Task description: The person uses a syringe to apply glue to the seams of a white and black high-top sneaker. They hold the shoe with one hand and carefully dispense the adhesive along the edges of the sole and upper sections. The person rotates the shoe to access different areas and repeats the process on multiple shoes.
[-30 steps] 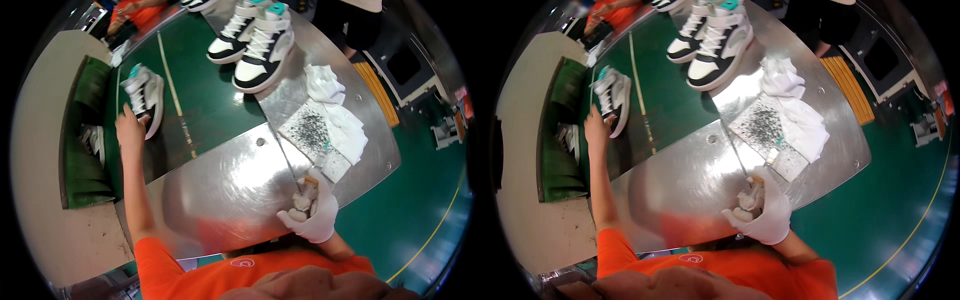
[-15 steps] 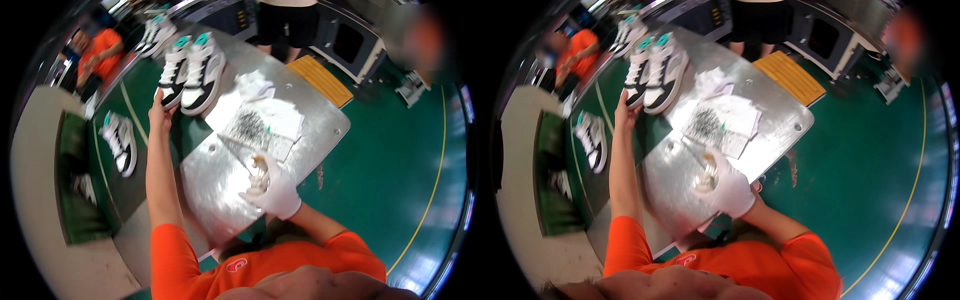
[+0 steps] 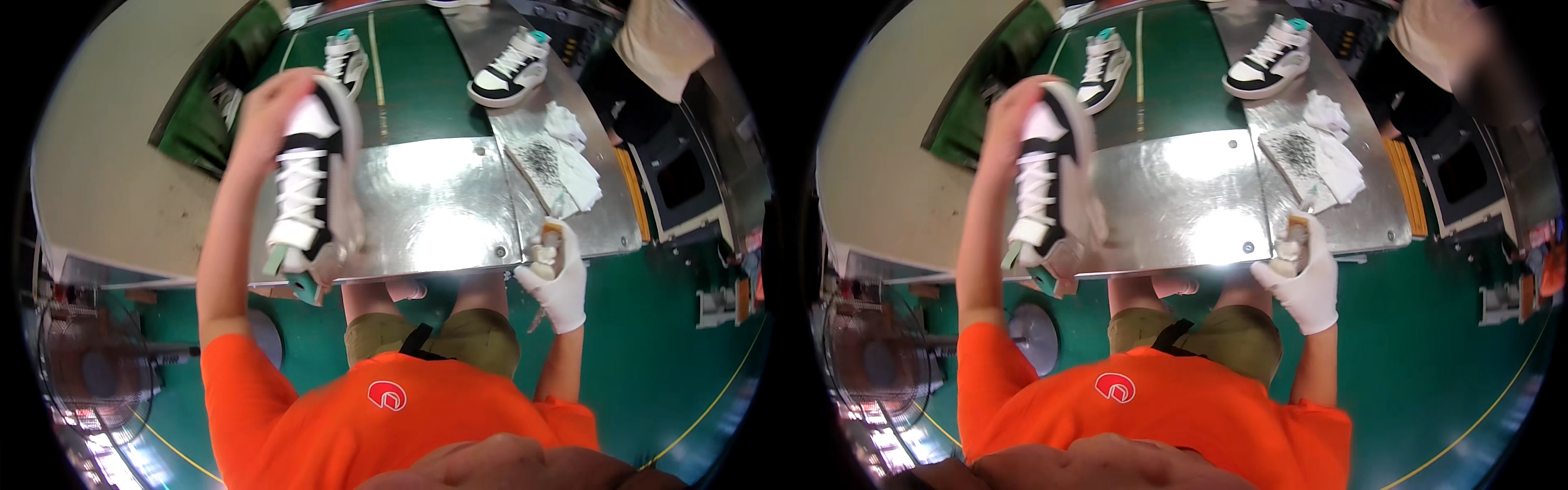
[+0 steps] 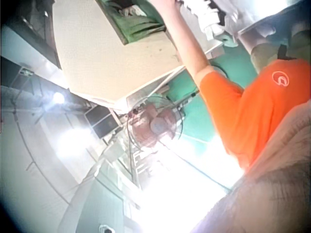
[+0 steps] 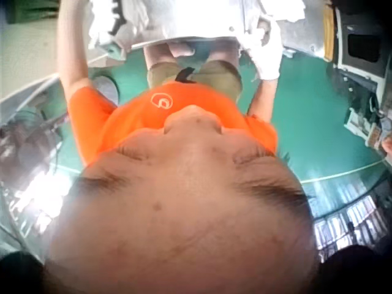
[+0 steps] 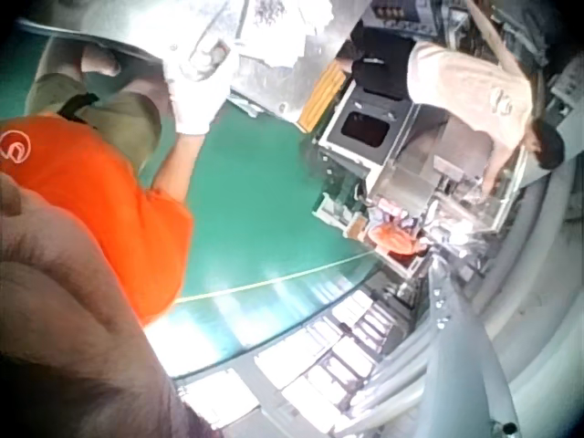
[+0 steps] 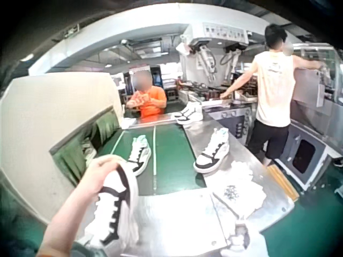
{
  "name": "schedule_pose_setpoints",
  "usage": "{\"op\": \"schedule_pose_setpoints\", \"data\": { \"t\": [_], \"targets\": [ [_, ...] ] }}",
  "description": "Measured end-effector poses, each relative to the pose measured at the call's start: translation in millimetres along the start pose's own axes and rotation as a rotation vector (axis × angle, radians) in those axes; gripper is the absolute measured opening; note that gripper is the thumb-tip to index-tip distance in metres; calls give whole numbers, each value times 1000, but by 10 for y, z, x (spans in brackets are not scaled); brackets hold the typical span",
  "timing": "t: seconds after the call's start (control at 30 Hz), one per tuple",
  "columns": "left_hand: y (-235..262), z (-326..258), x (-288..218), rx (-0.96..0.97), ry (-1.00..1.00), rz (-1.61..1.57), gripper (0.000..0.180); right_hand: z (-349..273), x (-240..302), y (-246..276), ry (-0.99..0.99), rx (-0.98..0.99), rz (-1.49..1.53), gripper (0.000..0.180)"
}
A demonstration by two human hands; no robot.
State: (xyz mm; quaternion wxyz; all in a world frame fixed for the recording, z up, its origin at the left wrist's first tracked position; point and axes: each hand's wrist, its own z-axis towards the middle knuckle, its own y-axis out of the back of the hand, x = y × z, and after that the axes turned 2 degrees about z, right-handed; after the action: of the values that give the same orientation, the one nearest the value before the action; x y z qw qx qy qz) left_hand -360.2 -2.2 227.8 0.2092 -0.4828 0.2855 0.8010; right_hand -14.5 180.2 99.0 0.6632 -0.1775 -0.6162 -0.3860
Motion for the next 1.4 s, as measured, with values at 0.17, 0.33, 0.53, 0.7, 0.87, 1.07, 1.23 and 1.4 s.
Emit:
{"op": "schedule_pose_setpoints", "data": {
  "t": [0.17,0.33,0.53,0.7,0.87,1.07,1.23,1.4],
  "targets": [
    [-693,237,750,306,486,-213,51,316,-179,-10,-80,-115,183,61],
    [-987,358,947,572,9,717,51,257,-99,-97,-130,-52,130,62],
    [-838,-62,-167,583,-135,998,51,20,2,93,-76,10,41,68],
    [-837,-462,-385,791,128,1194,61,275,-150,202,-205,-37,39,72],
    [-508,-767,-344,635,-198,1052,54,286,165,251,-299,84,51,71],
    [-269,-1289,-180,498,-768,1071,46,486,180,418,-365,175,7,64],
    [-124,-1642,174,346,-727,1079,32,485,291,389,-299,198,-71,63],
    [5,-1674,273,382,-700,1045,32,581,199,209,-229,241,-319,59]
  ]
}}
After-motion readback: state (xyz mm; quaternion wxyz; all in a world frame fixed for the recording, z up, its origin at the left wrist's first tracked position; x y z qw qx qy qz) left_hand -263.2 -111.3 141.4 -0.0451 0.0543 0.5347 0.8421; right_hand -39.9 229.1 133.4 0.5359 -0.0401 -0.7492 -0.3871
